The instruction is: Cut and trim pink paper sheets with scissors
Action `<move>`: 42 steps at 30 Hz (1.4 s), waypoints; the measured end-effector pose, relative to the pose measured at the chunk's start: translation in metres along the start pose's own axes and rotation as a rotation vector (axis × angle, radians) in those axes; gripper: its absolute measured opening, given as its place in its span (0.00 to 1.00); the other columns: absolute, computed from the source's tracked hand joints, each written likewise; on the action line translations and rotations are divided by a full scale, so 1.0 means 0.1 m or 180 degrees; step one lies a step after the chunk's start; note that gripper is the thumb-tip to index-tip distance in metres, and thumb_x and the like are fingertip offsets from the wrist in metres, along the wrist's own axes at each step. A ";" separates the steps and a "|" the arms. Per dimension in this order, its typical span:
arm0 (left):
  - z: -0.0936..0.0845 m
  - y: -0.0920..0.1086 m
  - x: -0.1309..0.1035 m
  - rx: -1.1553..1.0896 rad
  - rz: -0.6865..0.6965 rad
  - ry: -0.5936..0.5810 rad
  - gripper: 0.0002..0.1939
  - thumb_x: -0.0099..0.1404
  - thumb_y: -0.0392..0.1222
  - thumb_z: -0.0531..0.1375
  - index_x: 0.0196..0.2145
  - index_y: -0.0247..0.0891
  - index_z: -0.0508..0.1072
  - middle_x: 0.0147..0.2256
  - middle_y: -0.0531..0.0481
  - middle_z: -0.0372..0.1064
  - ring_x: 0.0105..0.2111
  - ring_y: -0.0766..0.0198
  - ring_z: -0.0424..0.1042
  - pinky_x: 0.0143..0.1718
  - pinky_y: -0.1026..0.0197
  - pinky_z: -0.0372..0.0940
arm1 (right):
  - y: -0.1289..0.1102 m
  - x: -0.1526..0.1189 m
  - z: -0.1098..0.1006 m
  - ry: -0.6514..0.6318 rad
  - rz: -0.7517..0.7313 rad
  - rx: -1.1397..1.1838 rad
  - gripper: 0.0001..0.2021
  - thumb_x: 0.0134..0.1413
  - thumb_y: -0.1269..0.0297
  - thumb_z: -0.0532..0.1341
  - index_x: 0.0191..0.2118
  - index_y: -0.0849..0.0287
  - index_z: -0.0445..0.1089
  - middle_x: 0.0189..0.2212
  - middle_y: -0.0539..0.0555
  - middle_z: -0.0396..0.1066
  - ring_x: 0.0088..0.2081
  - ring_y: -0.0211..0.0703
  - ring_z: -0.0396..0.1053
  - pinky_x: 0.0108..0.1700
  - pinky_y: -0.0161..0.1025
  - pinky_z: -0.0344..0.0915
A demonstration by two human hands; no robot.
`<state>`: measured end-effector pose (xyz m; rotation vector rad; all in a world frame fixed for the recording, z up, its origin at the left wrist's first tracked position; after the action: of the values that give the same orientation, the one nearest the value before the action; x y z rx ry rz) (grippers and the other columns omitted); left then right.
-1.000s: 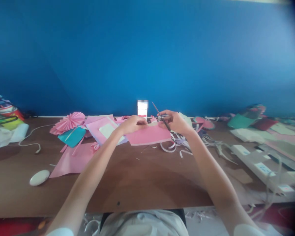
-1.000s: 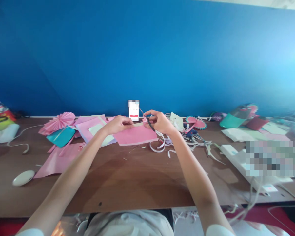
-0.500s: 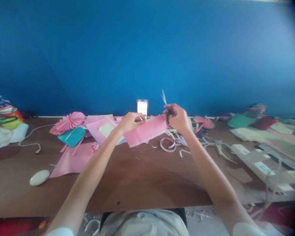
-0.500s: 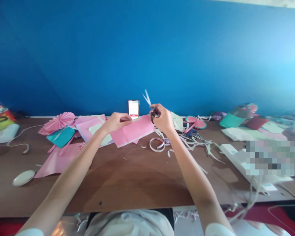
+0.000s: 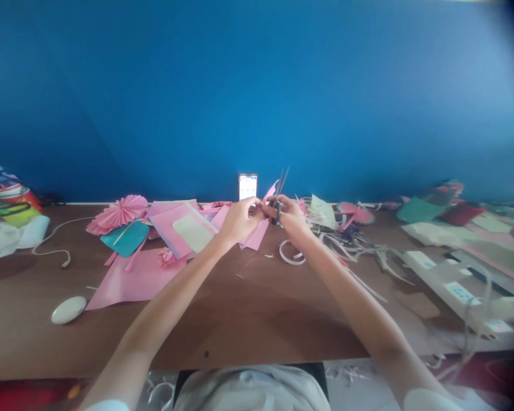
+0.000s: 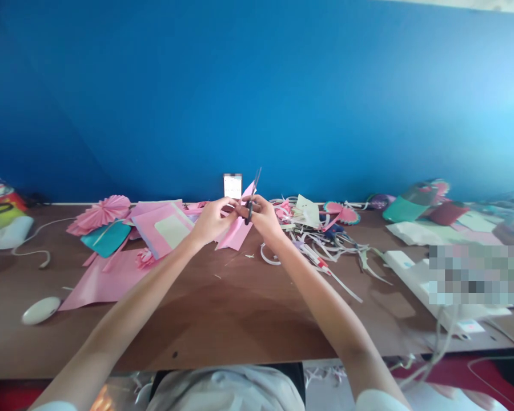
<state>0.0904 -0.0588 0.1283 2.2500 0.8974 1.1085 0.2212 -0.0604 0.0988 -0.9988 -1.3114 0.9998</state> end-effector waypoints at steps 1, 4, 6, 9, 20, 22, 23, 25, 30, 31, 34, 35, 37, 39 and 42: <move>0.00 0.03 0.00 -0.0078 0.0030 -0.0060 0.11 0.66 0.43 0.55 0.42 0.37 0.73 0.43 0.45 0.74 0.42 0.59 0.73 0.42 0.59 0.66 | 0.01 0.01 -0.03 0.0052 0.0001 0.0071 0.24 0.39 0.52 0.69 0.41 0.57 0.65 0.28 0.49 0.69 0.28 0.36 0.66 0.30 0.34 0.61; -0.01 0.09 0.00 -0.0245 0.0032 -0.0260 0.15 0.69 0.46 0.52 0.44 0.37 0.72 0.47 0.43 0.72 0.47 0.58 0.71 0.48 0.57 0.64 | 0.00 0.06 -0.11 0.0102 -0.0004 0.0139 0.24 0.38 0.52 0.70 0.41 0.57 0.64 0.26 0.47 0.68 0.26 0.35 0.65 0.29 0.34 0.61; -0.03 0.10 0.01 -0.0304 0.0057 -0.0353 0.17 0.71 0.48 0.49 0.43 0.37 0.72 0.49 0.42 0.71 0.48 0.57 0.69 0.50 0.56 0.63 | -0.04 0.08 -0.13 0.0034 -0.0033 0.0087 0.25 0.37 0.54 0.70 0.42 0.56 0.63 0.26 0.46 0.67 0.24 0.34 0.63 0.28 0.34 0.60; -0.08 0.05 0.03 -0.0411 0.0105 -0.0334 0.14 0.70 0.48 0.50 0.45 0.39 0.69 0.51 0.43 0.68 0.49 0.59 0.69 0.49 0.57 0.64 | -0.10 0.07 -0.12 -0.0178 -0.0091 -0.0015 0.25 0.37 0.57 0.69 0.43 0.55 0.62 0.27 0.46 0.69 0.25 0.35 0.64 0.28 0.34 0.60; -0.31 -0.15 0.07 0.0061 -0.0052 -0.0713 0.30 0.54 0.55 0.67 0.52 0.43 0.68 0.55 0.44 0.65 0.54 0.50 0.65 0.53 0.53 0.61 | -0.22 -0.14 0.07 -0.1574 -0.0213 -0.1093 0.20 0.43 0.68 0.64 0.45 0.57 0.65 0.27 0.48 0.70 0.28 0.37 0.66 0.29 0.34 0.60; -0.30 -0.19 0.06 0.0024 -0.0260 -0.0846 0.23 0.55 0.55 0.65 0.44 0.40 0.72 0.45 0.46 0.72 0.44 0.55 0.71 0.41 0.57 0.64 | -0.22 -0.13 0.05 -0.1534 -0.0285 -0.1306 0.20 0.44 0.67 0.64 0.46 0.57 0.65 0.26 0.48 0.70 0.27 0.36 0.64 0.28 0.33 0.59; -0.31 -0.21 0.06 0.0020 -0.0329 -0.0845 0.20 0.55 0.55 0.65 0.40 0.38 0.72 0.40 0.47 0.73 0.38 0.57 0.71 0.36 0.60 0.63 | -0.22 -0.12 0.03 -0.1475 -0.0302 -0.1371 0.21 0.44 0.66 0.64 0.47 0.58 0.66 0.26 0.48 0.70 0.26 0.36 0.64 0.27 0.33 0.58; -0.34 -0.23 0.06 -0.0047 -0.0361 -0.0828 0.18 0.56 0.54 0.65 0.34 0.36 0.71 0.33 0.49 0.71 0.32 0.62 0.70 0.30 0.63 0.60 | -0.23 -0.08 -0.04 -0.1302 -0.0283 -0.1444 0.23 0.44 0.65 0.65 0.49 0.58 0.66 0.25 0.48 0.70 0.26 0.36 0.63 0.27 0.34 0.58; -0.46 -0.28 0.10 -0.0307 -0.0344 -0.0616 0.18 0.56 0.52 0.65 0.27 0.36 0.65 0.27 0.53 0.66 0.29 0.67 0.67 0.29 0.65 0.56 | -0.30 -0.03 -0.25 -0.0998 -0.0211 -0.1503 0.31 0.41 0.60 0.69 0.54 0.58 0.65 0.22 0.48 0.69 0.25 0.38 0.63 0.26 0.34 0.58; -0.50 -0.30 0.10 -0.0297 -0.0365 -0.0511 0.18 0.55 0.52 0.65 0.26 0.36 0.63 0.27 0.53 0.65 0.29 0.67 0.66 0.29 0.65 0.56 | -0.32 -0.02 -0.27 -0.1001 -0.0227 -0.1489 0.32 0.40 0.60 0.70 0.54 0.59 0.65 0.22 0.49 0.69 0.25 0.38 0.64 0.26 0.34 0.58; -0.59 -0.36 0.12 -0.0363 -0.0431 -0.0238 0.20 0.54 0.52 0.66 0.24 0.36 0.61 0.25 0.55 0.62 0.27 0.69 0.64 0.27 0.66 0.55 | -0.32 -0.01 -0.30 -0.0991 -0.0245 -0.1436 0.33 0.41 0.59 0.70 0.55 0.60 0.65 0.24 0.50 0.70 0.25 0.38 0.63 0.25 0.34 0.57; -0.60 -0.37 0.11 -0.0452 -0.0453 -0.0206 0.20 0.54 0.51 0.66 0.25 0.36 0.61 0.25 0.55 0.61 0.27 0.69 0.64 0.27 0.67 0.55 | -0.31 -0.01 -0.31 -0.0974 -0.0230 -0.1428 0.32 0.41 0.58 0.70 0.55 0.59 0.65 0.24 0.50 0.70 0.24 0.37 0.62 0.24 0.33 0.56; -0.57 -0.40 0.10 -0.0767 -0.0528 -0.0347 0.17 0.54 0.51 0.66 0.28 0.36 0.65 0.27 0.54 0.65 0.28 0.67 0.66 0.28 0.67 0.57 | -0.28 0.01 -0.30 -0.0918 -0.0188 -0.1448 0.31 0.43 0.58 0.69 0.55 0.58 0.65 0.24 0.49 0.69 0.23 0.35 0.60 0.22 0.32 0.53; -0.52 -0.40 0.07 -0.1119 -0.0594 -0.0605 0.17 0.56 0.52 0.65 0.34 0.37 0.69 0.32 0.51 0.69 0.31 0.65 0.69 0.29 0.66 0.60 | -0.25 0.01 -0.29 -0.0867 -0.0163 -0.1480 0.29 0.44 0.58 0.68 0.54 0.57 0.65 0.23 0.48 0.67 0.21 0.34 0.58 0.21 0.31 0.51; -0.51 -0.39 0.06 -0.1200 -0.0576 -0.0814 0.18 0.59 0.53 0.62 0.40 0.37 0.73 0.35 0.49 0.71 0.32 0.65 0.69 0.30 0.66 0.61 | -0.24 0.00 -0.24 -0.0987 -0.0213 -0.1540 0.28 0.45 0.60 0.66 0.54 0.58 0.65 0.21 0.46 0.65 0.21 0.33 0.56 0.21 0.32 0.49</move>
<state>0.0380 -0.0225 0.1344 1.9045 0.7029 0.8078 0.2450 -0.0677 0.1219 -1.1790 -1.8913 0.8227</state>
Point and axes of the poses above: each hand's wrist, its own x-axis towards the middle knuckle, its own z-axis out of the palm, y = z × x, the point moved 7 cm from there along x, towards the middle knuckle
